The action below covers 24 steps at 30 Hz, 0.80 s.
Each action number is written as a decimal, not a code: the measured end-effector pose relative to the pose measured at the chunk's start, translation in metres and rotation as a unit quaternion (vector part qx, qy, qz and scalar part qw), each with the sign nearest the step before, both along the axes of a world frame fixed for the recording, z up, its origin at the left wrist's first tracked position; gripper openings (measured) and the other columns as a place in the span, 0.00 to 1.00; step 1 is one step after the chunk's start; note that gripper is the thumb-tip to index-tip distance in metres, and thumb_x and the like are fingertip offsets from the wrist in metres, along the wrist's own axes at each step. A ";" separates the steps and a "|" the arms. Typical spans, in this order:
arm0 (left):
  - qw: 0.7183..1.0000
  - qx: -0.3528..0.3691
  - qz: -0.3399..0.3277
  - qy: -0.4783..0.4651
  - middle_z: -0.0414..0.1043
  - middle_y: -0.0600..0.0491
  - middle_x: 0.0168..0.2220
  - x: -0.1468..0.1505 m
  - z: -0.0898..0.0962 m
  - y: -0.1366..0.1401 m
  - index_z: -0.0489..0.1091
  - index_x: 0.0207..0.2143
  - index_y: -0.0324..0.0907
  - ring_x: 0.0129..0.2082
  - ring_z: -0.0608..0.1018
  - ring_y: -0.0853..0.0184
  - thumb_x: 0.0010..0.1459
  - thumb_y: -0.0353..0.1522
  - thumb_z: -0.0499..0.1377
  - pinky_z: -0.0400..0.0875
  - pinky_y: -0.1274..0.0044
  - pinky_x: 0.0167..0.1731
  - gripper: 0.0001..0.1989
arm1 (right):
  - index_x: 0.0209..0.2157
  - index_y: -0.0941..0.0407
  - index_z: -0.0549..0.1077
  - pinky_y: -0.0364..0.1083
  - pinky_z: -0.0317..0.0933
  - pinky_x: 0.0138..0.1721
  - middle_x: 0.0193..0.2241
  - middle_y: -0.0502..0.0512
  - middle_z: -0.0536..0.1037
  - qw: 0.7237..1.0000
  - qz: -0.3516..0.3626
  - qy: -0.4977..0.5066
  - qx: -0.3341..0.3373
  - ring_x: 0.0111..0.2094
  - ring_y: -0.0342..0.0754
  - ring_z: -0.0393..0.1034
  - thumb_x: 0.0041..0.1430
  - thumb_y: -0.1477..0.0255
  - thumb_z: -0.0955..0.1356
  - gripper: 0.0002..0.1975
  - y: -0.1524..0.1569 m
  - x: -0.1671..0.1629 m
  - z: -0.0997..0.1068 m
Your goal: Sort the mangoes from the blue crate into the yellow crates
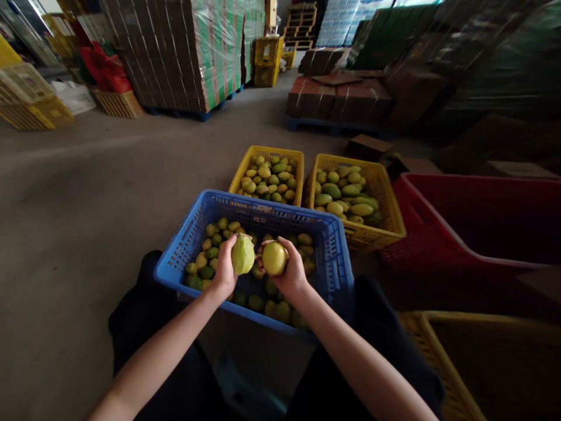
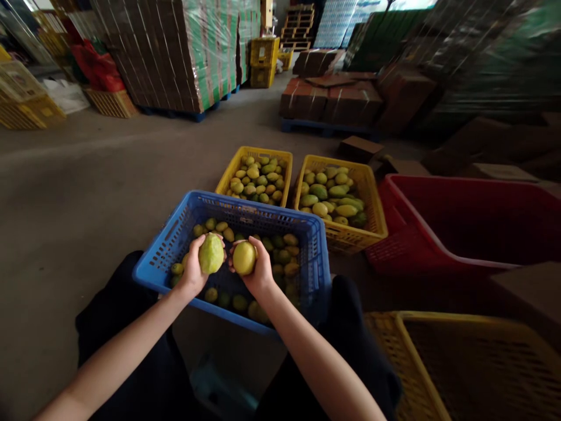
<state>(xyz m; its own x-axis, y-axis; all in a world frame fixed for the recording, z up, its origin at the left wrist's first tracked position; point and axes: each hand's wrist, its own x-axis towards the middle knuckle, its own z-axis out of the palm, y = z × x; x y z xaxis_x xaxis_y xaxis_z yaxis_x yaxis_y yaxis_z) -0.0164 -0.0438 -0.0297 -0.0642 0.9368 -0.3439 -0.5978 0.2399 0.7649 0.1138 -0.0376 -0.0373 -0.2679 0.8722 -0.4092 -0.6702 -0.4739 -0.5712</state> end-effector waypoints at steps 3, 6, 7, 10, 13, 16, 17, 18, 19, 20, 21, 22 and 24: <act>1.000 -0.005 -0.001 -0.018 0.71 0.55 0.22 -0.002 0.001 0.003 0.69 0.29 0.41 0.26 0.77 0.67 0.46 0.46 0.58 0.69 0.79 0.24 0.17 | 0.25 0.59 0.74 0.43 0.60 0.17 0.20 0.55 0.74 1.000 0.010 0.022 -0.015 0.20 0.47 0.68 0.48 0.65 0.64 0.13 0.001 0.004 -0.002; 1.000 -0.004 0.003 -0.021 0.72 0.54 0.22 -0.004 -0.001 0.004 0.70 0.30 0.41 0.25 0.77 0.68 0.48 0.45 0.57 0.69 0.80 0.23 0.16 | 0.23 0.59 0.73 0.43 0.60 0.16 0.18 0.55 0.73 1.000 0.014 0.002 -0.025 0.18 0.46 0.67 0.46 0.66 0.63 0.12 0.002 0.005 -0.001; 1.000 -0.005 0.006 -0.023 0.72 0.54 0.22 -0.005 -0.001 0.005 0.71 0.30 0.40 0.25 0.77 0.68 0.48 0.44 0.57 0.70 0.80 0.23 0.16 | 0.22 0.59 0.73 0.43 0.59 0.15 0.17 0.55 0.73 0.999 0.016 -0.004 -0.028 0.18 0.46 0.66 0.46 0.66 0.63 0.12 0.003 0.005 0.000; 0.999 -0.020 0.010 -0.035 0.73 0.54 0.22 -0.005 0.000 0.006 0.72 0.31 0.39 0.24 0.77 0.68 0.50 0.43 0.56 0.71 0.79 0.25 0.16 | 0.20 0.58 0.71 0.43 0.58 0.13 0.16 0.54 0.72 1.000 0.015 -0.017 -0.019 0.16 0.46 0.65 0.45 0.65 0.63 0.12 0.005 0.005 0.000; 0.997 -0.051 0.011 -0.058 0.73 0.54 0.22 -0.005 0.003 0.006 0.71 0.30 0.39 0.24 0.77 0.68 0.52 0.42 0.54 0.71 0.79 0.26 0.15 | 0.19 0.57 0.69 0.43 0.57 0.12 0.16 0.54 0.71 0.999 0.010 -0.029 -0.008 0.15 0.46 0.64 0.44 0.65 0.63 0.10 0.006 0.005 0.000; 0.993 -0.086 0.009 -0.079 0.73 0.54 0.23 -0.006 0.006 0.005 0.72 0.31 0.40 0.23 0.76 0.69 0.55 0.41 0.52 0.72 0.79 0.26 0.15 | 0.19 0.56 0.68 0.43 0.57 0.12 0.15 0.54 0.71 0.999 -0.006 -0.041 -0.030 0.17 0.47 0.66 0.43 0.65 0.63 0.09 0.007 0.005 0.000; 0.992 -0.094 0.009 -0.083 0.73 0.54 0.22 -0.006 0.007 0.005 0.72 0.31 0.40 0.22 0.76 0.70 0.55 0.41 0.52 0.72 0.78 0.26 0.15 | 0.19 0.56 0.67 0.43 0.57 0.12 0.15 0.54 0.71 0.998 -0.013 -0.047 -0.041 0.17 0.47 0.67 0.44 0.65 0.63 0.09 0.007 0.004 0.000; 0.991 -0.100 0.008 -0.087 0.73 0.54 0.22 -0.006 0.007 0.005 0.72 0.31 0.39 0.20 0.75 0.70 0.56 0.40 0.51 0.71 0.78 0.25 0.15 | 0.19 0.56 0.67 0.42 0.57 0.12 0.15 0.54 0.71 0.997 -0.020 -0.055 -0.052 0.17 0.47 0.67 0.44 0.66 0.63 0.09 0.007 0.004 0.001; 0.991 -0.103 0.009 -0.090 0.73 0.54 0.22 -0.006 0.007 0.005 0.72 0.31 0.39 0.19 0.74 0.71 0.56 0.40 0.51 0.71 0.78 0.24 0.15 | 0.19 0.56 0.67 0.42 0.57 0.12 0.15 0.54 0.71 0.996 -0.026 -0.065 -0.062 0.17 0.47 0.67 0.45 0.66 0.63 0.09 0.008 0.004 0.001; 0.990 -0.104 0.010 -0.091 0.73 0.54 0.22 -0.006 0.007 0.005 0.71 0.31 0.39 0.19 0.74 0.71 0.56 0.40 0.51 0.71 0.78 0.24 0.15 | 0.20 0.56 0.67 0.42 0.57 0.11 0.14 0.53 0.70 0.994 -0.032 -0.076 -0.072 0.16 0.47 0.66 0.45 0.66 0.62 0.09 0.008 0.004 0.000; 0.990 -0.103 0.009 -0.092 0.73 0.54 0.22 -0.006 0.007 0.005 0.71 0.30 0.39 0.19 0.74 0.71 0.56 0.39 0.51 0.71 0.78 0.23 0.15 | 0.20 0.56 0.67 0.42 0.57 0.11 0.14 0.53 0.70 0.992 -0.038 -0.086 -0.079 0.15 0.46 0.66 0.46 0.66 0.62 0.09 0.009 0.004 -0.001; 0.991 -0.100 0.008 -0.092 0.73 0.54 0.23 -0.006 0.007 0.005 0.71 0.30 0.39 0.19 0.74 0.70 0.56 0.39 0.51 0.70 0.78 0.22 0.15 | 0.20 0.56 0.67 0.42 0.56 0.11 0.13 0.52 0.69 0.991 -0.041 -0.095 -0.083 0.14 0.46 0.65 0.46 0.66 0.62 0.09 0.010 0.004 -0.002; 0.991 -0.096 0.001 -0.092 0.73 0.54 0.23 -0.006 0.007 0.005 0.71 0.30 0.39 0.20 0.75 0.70 0.55 0.39 0.51 0.71 0.78 0.22 0.14 | 0.21 0.56 0.67 0.42 0.57 0.11 0.13 0.52 0.69 0.991 -0.024 -0.102 -0.079 0.13 0.46 0.64 0.48 0.65 0.62 0.10 0.013 0.006 -0.004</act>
<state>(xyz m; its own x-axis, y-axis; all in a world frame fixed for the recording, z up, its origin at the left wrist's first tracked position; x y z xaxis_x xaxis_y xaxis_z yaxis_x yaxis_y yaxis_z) -0.0226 -0.0384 -0.0228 0.0143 0.8528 -0.5221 -0.7235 0.3692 0.5832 0.1194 -0.0249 -0.0413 -0.1256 0.8029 -0.5827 -0.5725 -0.5383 -0.6184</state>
